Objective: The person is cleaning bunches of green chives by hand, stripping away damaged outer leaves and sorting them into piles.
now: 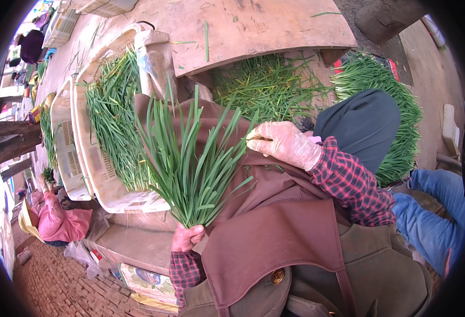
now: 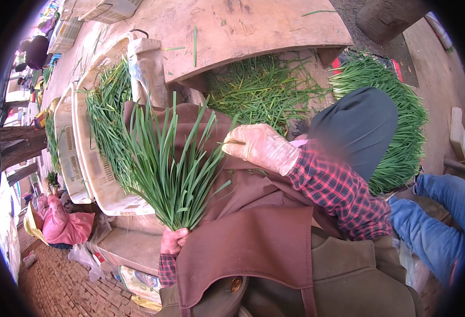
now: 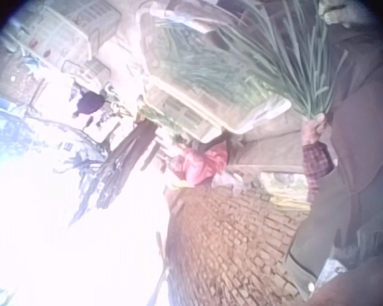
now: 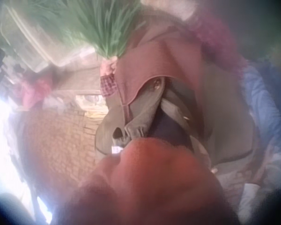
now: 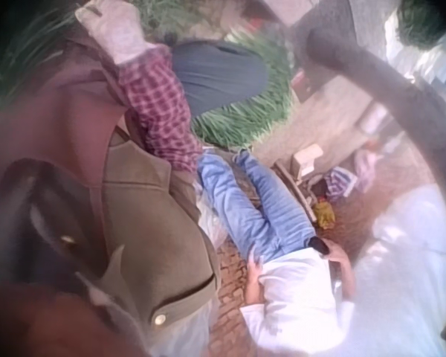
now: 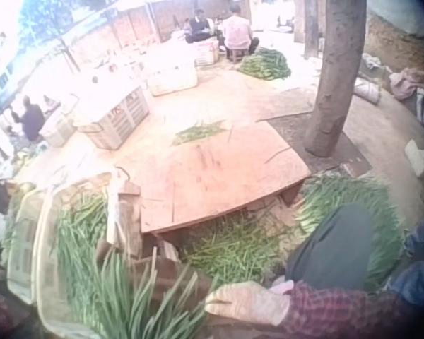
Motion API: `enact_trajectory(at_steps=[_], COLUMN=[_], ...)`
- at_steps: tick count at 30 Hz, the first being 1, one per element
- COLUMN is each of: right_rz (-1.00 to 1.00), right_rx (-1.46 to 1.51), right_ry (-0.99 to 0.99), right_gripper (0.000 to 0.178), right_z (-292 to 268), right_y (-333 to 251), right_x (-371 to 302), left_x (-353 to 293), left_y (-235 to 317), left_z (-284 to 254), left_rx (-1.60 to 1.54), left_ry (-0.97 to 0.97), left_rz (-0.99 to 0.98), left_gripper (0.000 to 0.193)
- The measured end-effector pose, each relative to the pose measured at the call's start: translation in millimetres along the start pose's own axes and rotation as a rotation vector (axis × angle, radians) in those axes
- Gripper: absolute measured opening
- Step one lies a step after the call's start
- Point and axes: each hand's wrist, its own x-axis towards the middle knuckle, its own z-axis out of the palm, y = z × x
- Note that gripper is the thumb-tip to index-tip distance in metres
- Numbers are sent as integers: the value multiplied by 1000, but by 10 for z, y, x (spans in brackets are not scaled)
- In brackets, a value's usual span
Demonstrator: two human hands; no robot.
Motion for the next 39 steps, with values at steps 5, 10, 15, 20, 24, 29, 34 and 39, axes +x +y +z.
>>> enact_trajectory(at_steps=[5, 10, 15, 20, 24, 29, 34, 39], right_rz=[-73, 178, 330, 194, 227, 145, 0, -147], right_rx=[-125, 160, 515, 517, 564, 477, 358, -108], right_ry=[-60, -144, 137, 63, -1, 82, 28, -111], right_gripper=[28, 22, 18, 14, 14, 15, 18, 48], right_z=[91, 268, 126, -52, -133, -250, -255, -17], right_y=[15, -1, 92, -206, -360, -537, -651, -678], right_x=[74, 57, 54, 39, 40, 152, 299, 512], left_x=[-24, -19, -45, -36, -49, -105, -110, -121], left_y=[11, 27, 72, 54, 113, 196, 232, 286], left_z=[10, -37, -1, -56, 12, 123, 181, 247], left_rx=[8, 32, 84, 60, 139, 203, 226, 238], left_ry=[8, -33, -15, -30, 0, 38, 50, 65], left_rz=[-4, -6, 0, -6, -6, -27, -27, -42], left_gripper=[32, 33, 35, 32, 28, 23, 22, 21])
